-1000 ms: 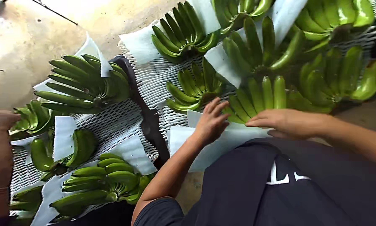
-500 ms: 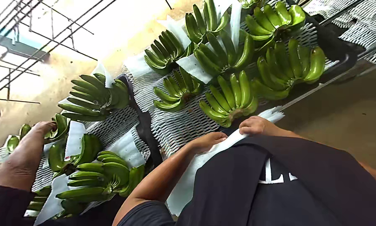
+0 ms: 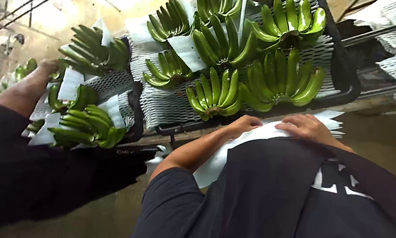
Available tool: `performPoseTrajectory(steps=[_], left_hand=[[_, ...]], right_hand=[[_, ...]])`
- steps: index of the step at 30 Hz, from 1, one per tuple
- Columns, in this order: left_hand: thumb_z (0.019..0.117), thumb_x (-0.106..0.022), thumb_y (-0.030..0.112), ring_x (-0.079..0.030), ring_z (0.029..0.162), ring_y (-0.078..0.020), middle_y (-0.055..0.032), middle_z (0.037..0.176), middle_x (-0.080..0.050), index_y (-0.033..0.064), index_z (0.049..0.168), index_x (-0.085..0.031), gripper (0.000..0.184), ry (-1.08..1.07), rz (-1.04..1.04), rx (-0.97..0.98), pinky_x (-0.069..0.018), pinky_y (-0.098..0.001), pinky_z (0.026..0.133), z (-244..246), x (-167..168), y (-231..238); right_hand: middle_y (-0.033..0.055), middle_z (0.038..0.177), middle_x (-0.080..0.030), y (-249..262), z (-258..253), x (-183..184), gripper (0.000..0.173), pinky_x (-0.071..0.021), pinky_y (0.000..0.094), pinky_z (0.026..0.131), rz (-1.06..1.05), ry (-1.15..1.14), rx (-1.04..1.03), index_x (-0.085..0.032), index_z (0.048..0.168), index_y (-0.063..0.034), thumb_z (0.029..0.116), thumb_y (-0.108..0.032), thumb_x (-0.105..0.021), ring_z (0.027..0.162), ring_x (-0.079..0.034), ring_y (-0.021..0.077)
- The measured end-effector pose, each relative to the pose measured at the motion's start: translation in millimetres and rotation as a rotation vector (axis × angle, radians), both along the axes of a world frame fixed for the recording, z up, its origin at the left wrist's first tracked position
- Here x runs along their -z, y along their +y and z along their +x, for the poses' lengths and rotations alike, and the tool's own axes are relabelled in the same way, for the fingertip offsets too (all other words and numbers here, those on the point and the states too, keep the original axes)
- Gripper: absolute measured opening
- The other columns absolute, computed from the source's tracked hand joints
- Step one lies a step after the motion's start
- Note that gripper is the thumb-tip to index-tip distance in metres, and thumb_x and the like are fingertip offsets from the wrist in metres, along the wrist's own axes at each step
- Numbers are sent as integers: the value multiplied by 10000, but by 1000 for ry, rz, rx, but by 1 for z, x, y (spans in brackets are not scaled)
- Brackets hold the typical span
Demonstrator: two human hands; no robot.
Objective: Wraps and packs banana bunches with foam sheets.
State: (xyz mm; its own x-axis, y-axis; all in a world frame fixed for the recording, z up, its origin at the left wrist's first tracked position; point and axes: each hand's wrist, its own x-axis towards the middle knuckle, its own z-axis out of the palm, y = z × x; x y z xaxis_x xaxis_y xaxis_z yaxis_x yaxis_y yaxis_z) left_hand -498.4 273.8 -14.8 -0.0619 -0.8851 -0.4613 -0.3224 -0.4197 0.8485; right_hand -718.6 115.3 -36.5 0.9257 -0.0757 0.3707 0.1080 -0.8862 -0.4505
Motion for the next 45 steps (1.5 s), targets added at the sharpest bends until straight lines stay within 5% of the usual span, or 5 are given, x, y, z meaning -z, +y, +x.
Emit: performPoseTrajectory(steps=[9,20,28,36,45], left_hand=[[988,-576,58,-627,935,-151,-136,977,-658,-64,1009,-669,155,-253,-416,-702,-516,-306,868,-66,2,-49],[1082,-470,239,-595,1096,-134,-195,1202,-624,-141,1307,-506,443,-1040,-531,-2100,-459,-238,988,137,-62,101],[1081,-505,235,-583,1227,-436,-345,1274,-607,-135,1293,-575,433,-725,233,-1442,-427,-550,1077,190,-15,114],[984,-633,58,-641,1107,-219,-234,1235,-638,-94,1303,-549,363,-364,-157,-1311,-521,-351,989,224,68,74],[1112,24,329,-604,1119,-22,-64,1294,-629,27,1473,-419,646,575,-86,-1199,-487,-204,971,221,-1,72]], right_hand=[[216,1430,-598,-91,-12,2,269,-337,748,1047,30,77,-144,-790,960,-81,919,-301,-641,1369,-492,496],[242,1370,-630,-120,42,-14,257,-445,659,1042,97,346,-298,-735,1047,25,920,-198,-719,1231,-627,455],[179,1340,-647,-120,135,-56,347,-478,488,1087,403,493,-325,-656,1319,-8,1010,-165,-644,1238,-627,315],[220,1349,-623,-53,281,-34,407,-436,599,1047,21,585,-104,-630,1347,-25,1000,-235,-663,1285,-554,432],[342,1437,-489,-17,352,-12,721,-374,728,1042,223,1125,-1,-438,1538,-98,956,-422,-713,1327,-473,541]])
